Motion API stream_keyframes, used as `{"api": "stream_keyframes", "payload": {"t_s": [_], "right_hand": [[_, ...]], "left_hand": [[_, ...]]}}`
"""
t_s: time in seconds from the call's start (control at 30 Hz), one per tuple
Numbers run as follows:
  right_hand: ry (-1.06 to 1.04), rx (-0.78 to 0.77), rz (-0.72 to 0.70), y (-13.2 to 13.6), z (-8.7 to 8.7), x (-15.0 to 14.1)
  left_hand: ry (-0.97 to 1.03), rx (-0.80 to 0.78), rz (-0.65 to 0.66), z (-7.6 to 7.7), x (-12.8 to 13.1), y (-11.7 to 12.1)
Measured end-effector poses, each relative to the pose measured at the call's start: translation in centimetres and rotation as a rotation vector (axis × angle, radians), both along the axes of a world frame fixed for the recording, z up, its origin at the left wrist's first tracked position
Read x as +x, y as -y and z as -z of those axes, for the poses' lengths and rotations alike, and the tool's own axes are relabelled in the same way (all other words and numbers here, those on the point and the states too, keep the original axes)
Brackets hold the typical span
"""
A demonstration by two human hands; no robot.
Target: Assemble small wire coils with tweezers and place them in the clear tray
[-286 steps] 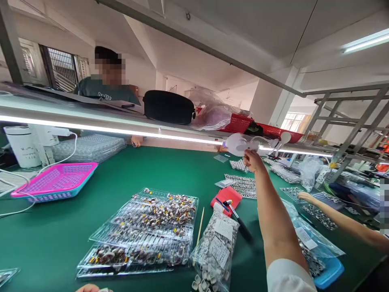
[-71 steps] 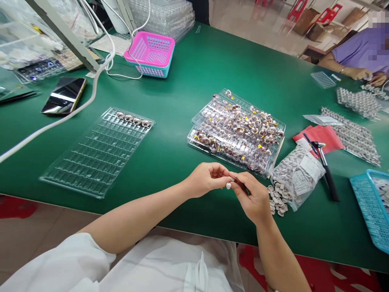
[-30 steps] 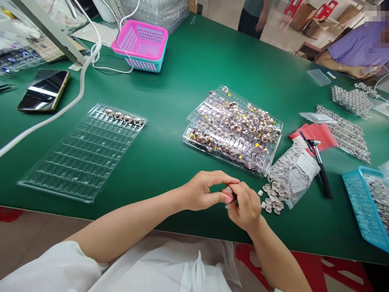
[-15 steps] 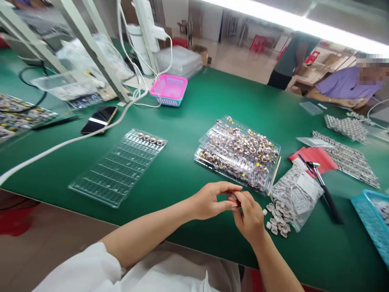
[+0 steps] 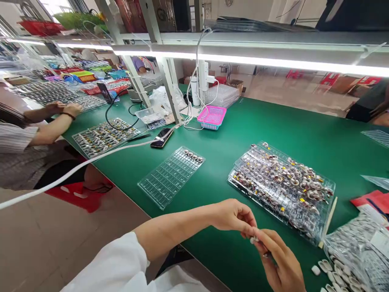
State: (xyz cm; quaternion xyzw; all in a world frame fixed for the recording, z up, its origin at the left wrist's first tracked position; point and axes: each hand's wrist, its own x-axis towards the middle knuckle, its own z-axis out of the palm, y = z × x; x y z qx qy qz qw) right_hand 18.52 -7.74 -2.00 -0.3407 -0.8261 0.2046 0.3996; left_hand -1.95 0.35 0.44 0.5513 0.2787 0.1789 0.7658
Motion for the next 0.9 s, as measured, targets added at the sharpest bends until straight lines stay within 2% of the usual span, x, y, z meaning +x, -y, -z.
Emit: {"api": "stream_keyframes", "payload": {"t_s": [0.1, 0.17, 0.23, 0.33, 0.4, 0.47, 0.53, 0.63, 0.77, 0.9], "right_hand": [[0.025, -0.064, -0.073, -0.2, -0.3, -0.7], [0.035, -0.088, -0.055, -0.3, -0.3, -0.8], [0.040, -0.076, -0.001, -0.4, -0.3, -0.6], [0.043, -0.053, 0.059, -0.4, -0.3, -0.1], [0.045, -0.044, 0.066, -0.5, -0.1, 0.0], [0.049, -0.026, 0.060, -0.6, 0.1, 0.0], [0.057, -0.004, 0.058, -0.9, 0.4, 0.0], [0.051, 0.008, 0.084, -1.2, 0.9, 0.1], [0.042, 0.019, 0.092, -1.2, 1.2, 0.4], [0.060, 0.013, 0.117, -1.1, 1.1, 0.4]], "left_hand": [[-0.110, 0.182, 0.016, 0.1, -1.5, 0.0], [-0.226, 0.356, -0.067, -0.3, -3.3, -0.9], [-0.405, 0.547, -0.313, -1.0, -6.3, -2.8], [-0.632, 0.684, -0.625, -2.1, -12.3, -7.0], [-0.756, 0.750, -0.780, -2.4, -16.4, -9.8], [-0.857, 0.805, -0.871, -2.2, -19.7, -12.2], [-0.916, 0.847, -0.877, -1.4, -22.0, -13.7], [-0.972, 0.896, -0.829, 0.0, -23.8, -14.9], [-1.028, 0.937, -0.744, 1.1, -24.5, -15.4], [-1.079, 0.950, -0.667, 1.2, -24.8, -15.4]]}}
